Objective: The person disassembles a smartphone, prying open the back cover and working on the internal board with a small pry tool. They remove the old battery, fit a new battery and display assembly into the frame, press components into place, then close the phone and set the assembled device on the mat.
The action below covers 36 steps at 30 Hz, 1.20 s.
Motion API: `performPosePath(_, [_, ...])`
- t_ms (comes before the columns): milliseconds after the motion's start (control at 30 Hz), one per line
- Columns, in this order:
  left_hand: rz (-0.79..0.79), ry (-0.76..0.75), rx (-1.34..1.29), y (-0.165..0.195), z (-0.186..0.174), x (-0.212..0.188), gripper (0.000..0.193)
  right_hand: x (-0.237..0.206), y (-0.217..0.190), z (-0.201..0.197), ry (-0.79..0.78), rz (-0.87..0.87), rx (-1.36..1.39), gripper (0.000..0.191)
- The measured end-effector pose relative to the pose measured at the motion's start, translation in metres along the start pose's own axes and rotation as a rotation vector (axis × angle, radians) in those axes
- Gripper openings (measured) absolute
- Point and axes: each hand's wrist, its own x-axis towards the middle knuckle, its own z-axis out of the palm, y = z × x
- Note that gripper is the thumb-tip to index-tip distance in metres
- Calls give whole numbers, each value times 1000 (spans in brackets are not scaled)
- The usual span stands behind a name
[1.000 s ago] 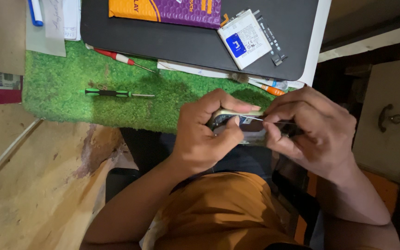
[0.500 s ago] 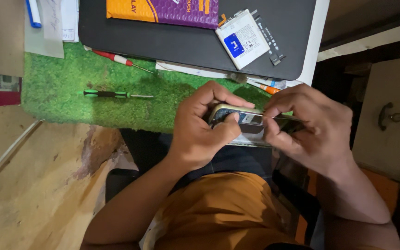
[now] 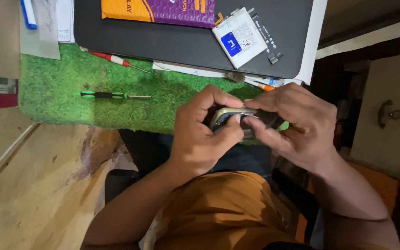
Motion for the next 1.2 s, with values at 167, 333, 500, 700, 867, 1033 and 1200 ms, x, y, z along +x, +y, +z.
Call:
performPosePath(167, [40, -14, 35, 4, 0, 0, 21, -2, 5, 2, -1, 60, 123, 24])
performPosePath(333, [131, -32, 96, 6, -2, 0, 23, -3, 11, 2, -32, 134, 330, 21])
performPosePath(500, [144, -20, 129, 5, -2, 0, 24, -3, 16, 1, -54, 152, 344, 20])
performPosePath(700, [-8, 24, 18, 0, -1, 3, 16, 1, 20, 0, -97, 46, 156, 29])
performPosePath(867, [-49, 52, -190, -5, -3, 9, 15, 5, 20, 0, -34, 21, 87, 22])
performPosePath(1033, [-80, 15, -4, -8, -5, 12, 16, 7, 16, 0, -4, -44, 27, 16])
performPosePath(1200, [-120, 42, -26, -11, -4, 11, 11, 7, 12, 0, 0, -103, -88, 17])
